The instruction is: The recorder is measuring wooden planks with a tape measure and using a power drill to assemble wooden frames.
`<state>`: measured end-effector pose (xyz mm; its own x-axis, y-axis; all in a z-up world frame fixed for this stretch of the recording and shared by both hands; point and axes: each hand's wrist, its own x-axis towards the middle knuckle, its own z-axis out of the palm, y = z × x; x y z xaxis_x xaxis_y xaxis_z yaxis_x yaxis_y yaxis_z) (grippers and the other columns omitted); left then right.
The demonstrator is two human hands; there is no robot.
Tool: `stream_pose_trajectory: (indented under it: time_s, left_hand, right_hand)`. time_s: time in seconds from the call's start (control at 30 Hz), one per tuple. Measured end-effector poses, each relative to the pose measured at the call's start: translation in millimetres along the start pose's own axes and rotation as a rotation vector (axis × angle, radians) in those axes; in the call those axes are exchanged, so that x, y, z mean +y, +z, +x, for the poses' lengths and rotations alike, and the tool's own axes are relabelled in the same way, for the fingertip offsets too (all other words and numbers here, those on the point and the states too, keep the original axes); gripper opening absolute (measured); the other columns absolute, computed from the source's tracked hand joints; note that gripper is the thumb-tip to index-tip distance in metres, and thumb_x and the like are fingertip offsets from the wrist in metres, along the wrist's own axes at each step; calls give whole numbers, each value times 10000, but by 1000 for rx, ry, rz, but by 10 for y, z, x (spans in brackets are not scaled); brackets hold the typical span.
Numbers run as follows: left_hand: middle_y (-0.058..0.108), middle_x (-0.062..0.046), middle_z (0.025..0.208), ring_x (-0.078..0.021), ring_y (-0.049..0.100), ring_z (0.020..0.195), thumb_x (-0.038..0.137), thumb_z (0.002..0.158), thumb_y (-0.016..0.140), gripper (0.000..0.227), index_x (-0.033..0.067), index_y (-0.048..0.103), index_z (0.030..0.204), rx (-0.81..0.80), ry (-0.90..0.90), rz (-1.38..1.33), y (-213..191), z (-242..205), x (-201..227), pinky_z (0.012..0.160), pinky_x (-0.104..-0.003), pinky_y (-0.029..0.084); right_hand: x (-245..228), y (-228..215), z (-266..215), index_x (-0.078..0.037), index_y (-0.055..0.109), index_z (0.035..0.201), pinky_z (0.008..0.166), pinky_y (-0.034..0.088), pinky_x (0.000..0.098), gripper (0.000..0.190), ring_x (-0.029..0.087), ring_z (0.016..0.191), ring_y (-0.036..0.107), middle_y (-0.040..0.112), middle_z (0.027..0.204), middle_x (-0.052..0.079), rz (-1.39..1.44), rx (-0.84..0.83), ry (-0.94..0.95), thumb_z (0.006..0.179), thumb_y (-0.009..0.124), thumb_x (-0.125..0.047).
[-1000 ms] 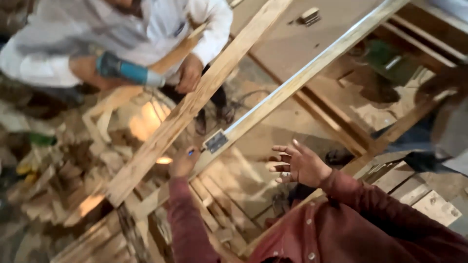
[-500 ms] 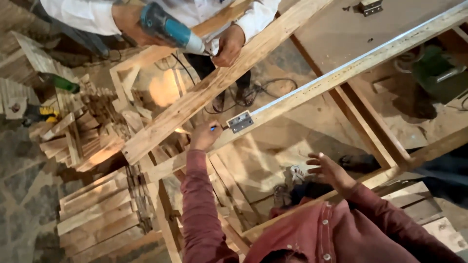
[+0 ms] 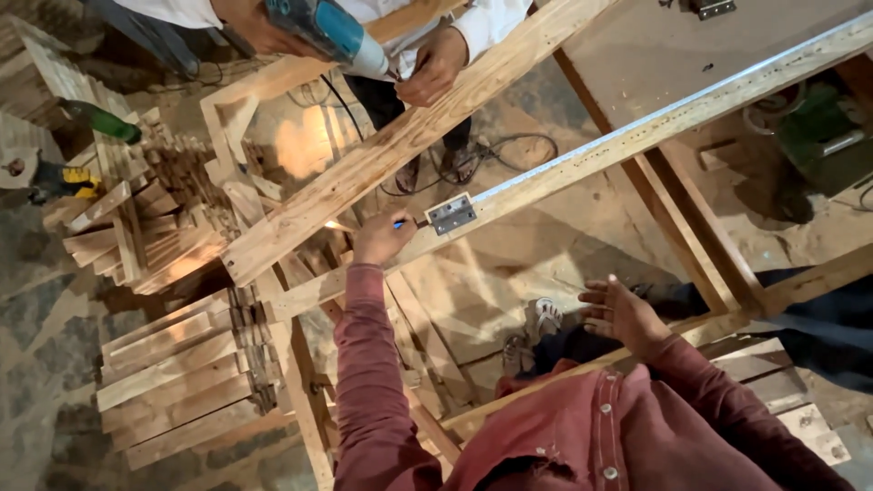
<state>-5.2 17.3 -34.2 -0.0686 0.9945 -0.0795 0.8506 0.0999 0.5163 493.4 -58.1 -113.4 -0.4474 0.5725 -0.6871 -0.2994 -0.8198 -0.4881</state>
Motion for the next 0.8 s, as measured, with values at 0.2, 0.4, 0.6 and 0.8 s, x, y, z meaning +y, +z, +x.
stream_pose_trajectory:
  time_s: [0.2, 0.4, 0.6, 0.8]
  left_hand:
    - [738, -163, 946, -374, 703, 912, 353, 858, 636, 257, 143, 750, 953, 21, 70, -53, -8, 4, -9, 788, -483, 543]
    - [729, -181, 919, -391, 697, 881, 347, 861, 646, 261, 125, 755, 942, -9, 44, -57, -12, 7, 5, 765, -488, 538]
    - [716, -194, 907, -411, 686, 843, 309, 858, 666, 216, 117, 743, 918, 98, 158, -75, 94, 9, -113, 734, -501, 533]
    - [717, -187, 875, -405, 695, 832, 312, 867, 680, 199, 140, 754, 934, 54, 94, -44, 71, 7, -105, 721, -505, 535]
  right_hand:
    - [-39, 30, -23, -100, 607, 1312, 895, 550, 443, 517, 247, 1066, 647, 674, 1242, 87, -14, 42, 26, 987, 514, -492]
    - [-84, 105, -69, -108, 614, 1328, 912, 546, 449, 507, 251, 1069, 646, 673, 1247, 80, -45, 90, 50, 974, 559, -467]
    - [-22, -6, -25, -130, 605, 1325, 905, 536, 442, 470, 243, 1079, 646, 670, 1230, 76, 8, 30, 38, 980, 567, -448]
    - [0, -51, -17, -121, 609, 1313, 912, 523, 449, 459, 240, 1090, 639, 671, 1238, 77, 41, -36, 31, 998, 550, -449]
